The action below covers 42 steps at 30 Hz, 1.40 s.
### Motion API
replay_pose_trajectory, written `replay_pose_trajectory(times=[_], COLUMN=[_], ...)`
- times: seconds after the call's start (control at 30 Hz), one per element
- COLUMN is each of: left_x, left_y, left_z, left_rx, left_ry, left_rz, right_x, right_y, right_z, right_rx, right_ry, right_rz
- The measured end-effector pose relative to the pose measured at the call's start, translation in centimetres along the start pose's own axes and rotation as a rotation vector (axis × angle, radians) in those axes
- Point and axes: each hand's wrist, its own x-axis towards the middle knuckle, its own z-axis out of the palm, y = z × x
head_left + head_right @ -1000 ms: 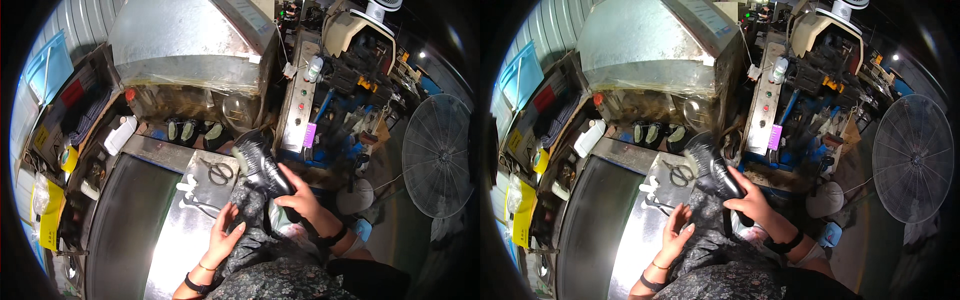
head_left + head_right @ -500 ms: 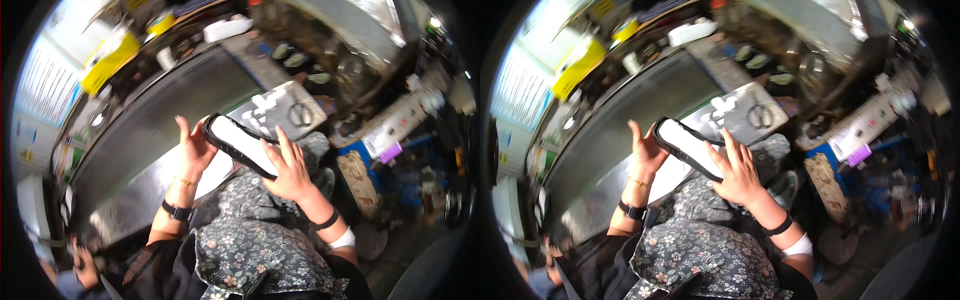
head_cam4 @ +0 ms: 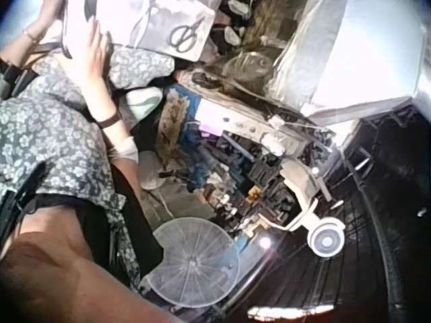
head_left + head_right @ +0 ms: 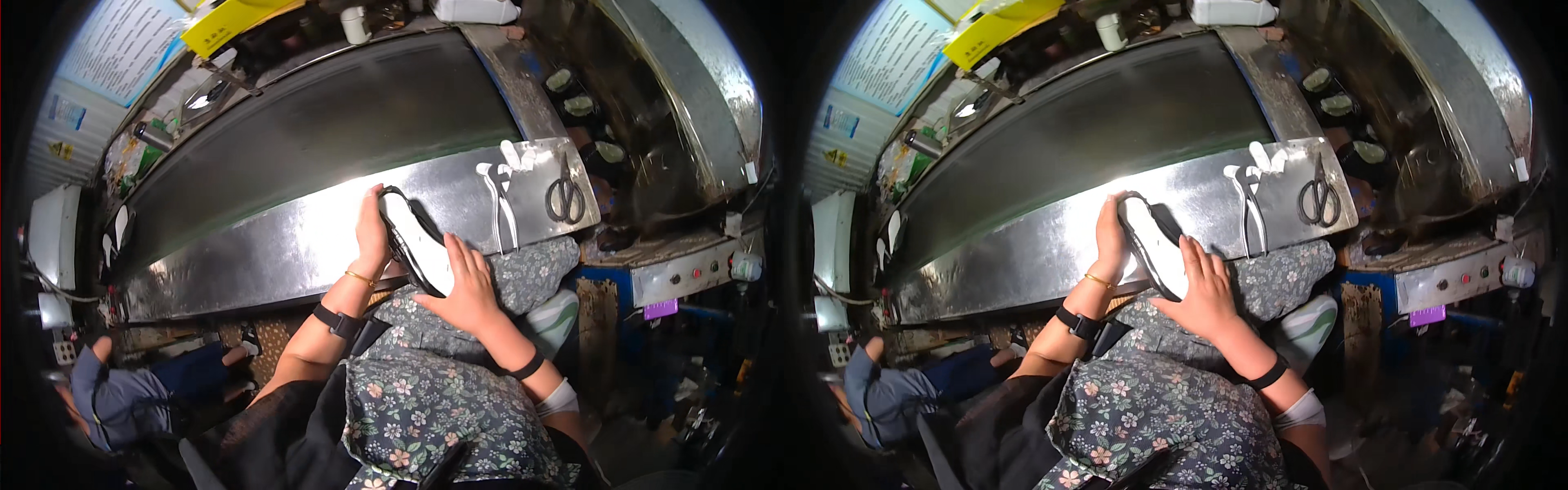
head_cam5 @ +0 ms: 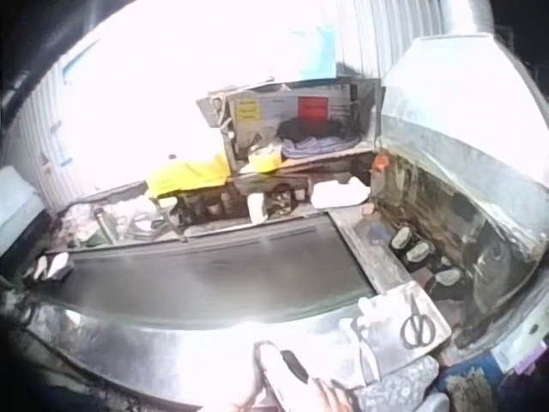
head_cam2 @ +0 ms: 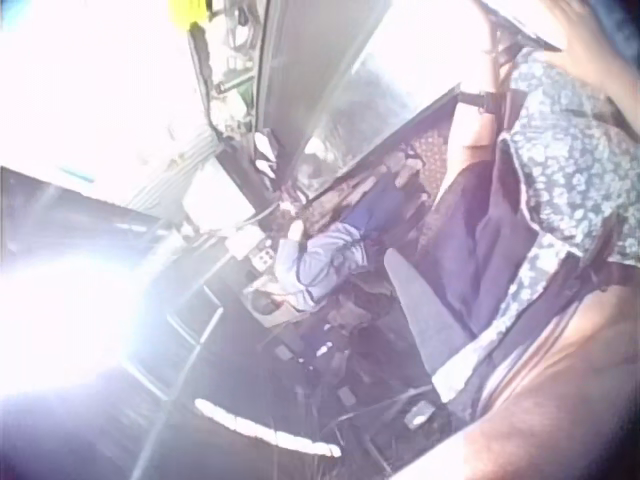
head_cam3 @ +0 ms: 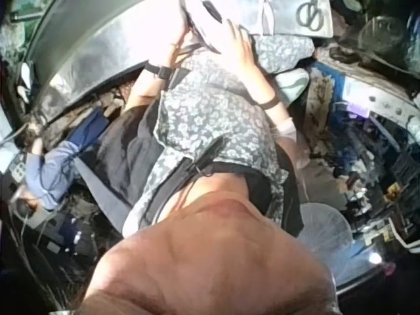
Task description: Manually assemble and inspect shoe components on a production line.
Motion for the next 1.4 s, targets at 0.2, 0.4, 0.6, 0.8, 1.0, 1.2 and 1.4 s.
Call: replay_pose_trajectory(times=[0.2,0.4,0.6,0.8,1.0,1.2,1.4], left_x=[1.0,0.1,-3.0,-4.6,-4.4,-4.6,-5.0], left_y=[2.4,2.2,1.8,2.7,1.8,0.9,0.8], left_z=[1.1,-2.3,-7.3,-7.6,-7.3,-7.8,-7.3], left_rx=[0.026,-0.221,-0.162,-0.247,-0.222,-0.125,0.081], left_ry=[-0.384,-0.38,-0.366,-0.388,-0.368,-0.371,-0.287], left_rz=[-0.201,-0.237,-0.163,-0.26,-0.244,-0.141,-0.028], right_x=[-2.0,-5.1,-6.1,-6.2,-6.2,-6.4,-5.6], right_y=[1.8,5.2,5.3,5.3,5.9,6.4,5.6], right_z=[-2.4,-2.7,-1.6,-0.6,0.4,0.2,2.2], right_rx=[0.112,0.812,1.322,1.575,1.484,1.618,1.212], right_ry=[-0.04,-0.243,-0.294,-0.092,0.025,0.0,0.207], right_rz=[0.107,0.429,0.309,0.378,0.39,0.41,0.561])
